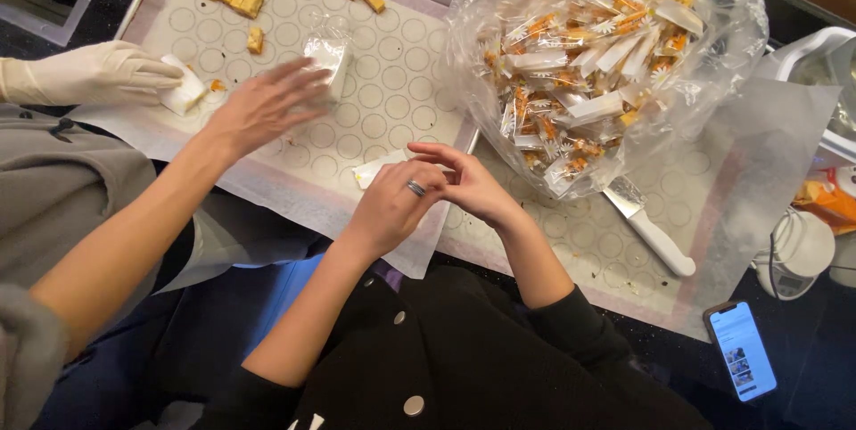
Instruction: Wrapping individual pieces of yellow confectionery in plastic wrappers
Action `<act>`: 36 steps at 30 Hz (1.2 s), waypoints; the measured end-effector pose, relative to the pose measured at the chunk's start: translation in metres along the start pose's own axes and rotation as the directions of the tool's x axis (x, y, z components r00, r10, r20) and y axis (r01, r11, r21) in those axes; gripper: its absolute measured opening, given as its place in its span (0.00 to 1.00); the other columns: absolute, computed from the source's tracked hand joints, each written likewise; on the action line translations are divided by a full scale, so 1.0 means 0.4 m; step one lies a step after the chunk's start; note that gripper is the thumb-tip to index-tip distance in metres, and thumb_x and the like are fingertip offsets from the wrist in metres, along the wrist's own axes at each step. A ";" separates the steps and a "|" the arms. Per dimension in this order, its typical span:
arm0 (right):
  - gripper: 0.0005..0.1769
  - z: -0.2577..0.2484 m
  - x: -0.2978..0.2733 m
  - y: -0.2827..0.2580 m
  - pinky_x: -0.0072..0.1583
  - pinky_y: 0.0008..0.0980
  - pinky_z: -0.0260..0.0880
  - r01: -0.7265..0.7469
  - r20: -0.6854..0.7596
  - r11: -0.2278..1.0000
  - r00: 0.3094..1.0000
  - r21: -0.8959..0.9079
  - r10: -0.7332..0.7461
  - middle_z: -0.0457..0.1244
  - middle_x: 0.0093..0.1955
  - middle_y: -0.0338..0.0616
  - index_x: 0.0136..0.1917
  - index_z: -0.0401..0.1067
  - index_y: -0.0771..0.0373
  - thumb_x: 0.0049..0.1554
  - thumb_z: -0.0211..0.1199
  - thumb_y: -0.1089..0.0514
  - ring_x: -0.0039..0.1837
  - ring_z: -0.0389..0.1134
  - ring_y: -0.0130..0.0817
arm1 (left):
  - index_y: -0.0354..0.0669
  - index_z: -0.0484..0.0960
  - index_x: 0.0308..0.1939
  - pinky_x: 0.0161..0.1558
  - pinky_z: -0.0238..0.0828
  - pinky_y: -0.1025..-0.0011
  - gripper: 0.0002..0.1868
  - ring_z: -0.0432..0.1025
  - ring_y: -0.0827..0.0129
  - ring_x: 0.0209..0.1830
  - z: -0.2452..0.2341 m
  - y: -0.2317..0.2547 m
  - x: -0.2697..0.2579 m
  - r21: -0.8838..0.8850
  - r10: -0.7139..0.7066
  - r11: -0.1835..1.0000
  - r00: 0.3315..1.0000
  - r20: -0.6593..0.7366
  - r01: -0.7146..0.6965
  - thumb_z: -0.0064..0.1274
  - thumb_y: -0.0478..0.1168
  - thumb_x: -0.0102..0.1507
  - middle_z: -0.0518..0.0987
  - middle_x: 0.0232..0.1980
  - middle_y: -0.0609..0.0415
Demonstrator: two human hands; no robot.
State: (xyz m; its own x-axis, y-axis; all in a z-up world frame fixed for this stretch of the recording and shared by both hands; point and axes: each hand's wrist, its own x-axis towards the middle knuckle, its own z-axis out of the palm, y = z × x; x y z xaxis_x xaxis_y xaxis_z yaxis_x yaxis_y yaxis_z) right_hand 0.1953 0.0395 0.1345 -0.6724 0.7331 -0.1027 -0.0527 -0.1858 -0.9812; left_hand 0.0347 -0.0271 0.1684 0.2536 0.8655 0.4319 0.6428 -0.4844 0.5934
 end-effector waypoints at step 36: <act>0.42 -0.045 -0.212 -0.128 0.45 0.34 0.78 -0.099 -0.007 0.991 0.995 0.095 0.100 0.59 0.61 0.56 0.72 0.57 0.63 0.48 0.69 0.71 0.40 0.73 0.37 | 0.42 0.74 0.62 0.40 0.75 0.83 0.33 0.76 0.78 0.36 -0.026 0.032 0.050 -0.496 -0.205 0.390 0.599 0.774 0.776 0.65 0.31 0.53 0.83 0.37 0.53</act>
State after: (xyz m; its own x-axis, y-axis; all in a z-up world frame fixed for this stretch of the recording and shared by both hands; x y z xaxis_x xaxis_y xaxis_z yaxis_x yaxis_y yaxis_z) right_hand 0.2685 -0.0013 0.1906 -0.6687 0.7156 -0.2017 -0.0557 -0.3187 -0.9462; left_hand 0.0405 -0.0174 0.1915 0.5796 0.7160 -0.3892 0.0889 0.4192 0.9036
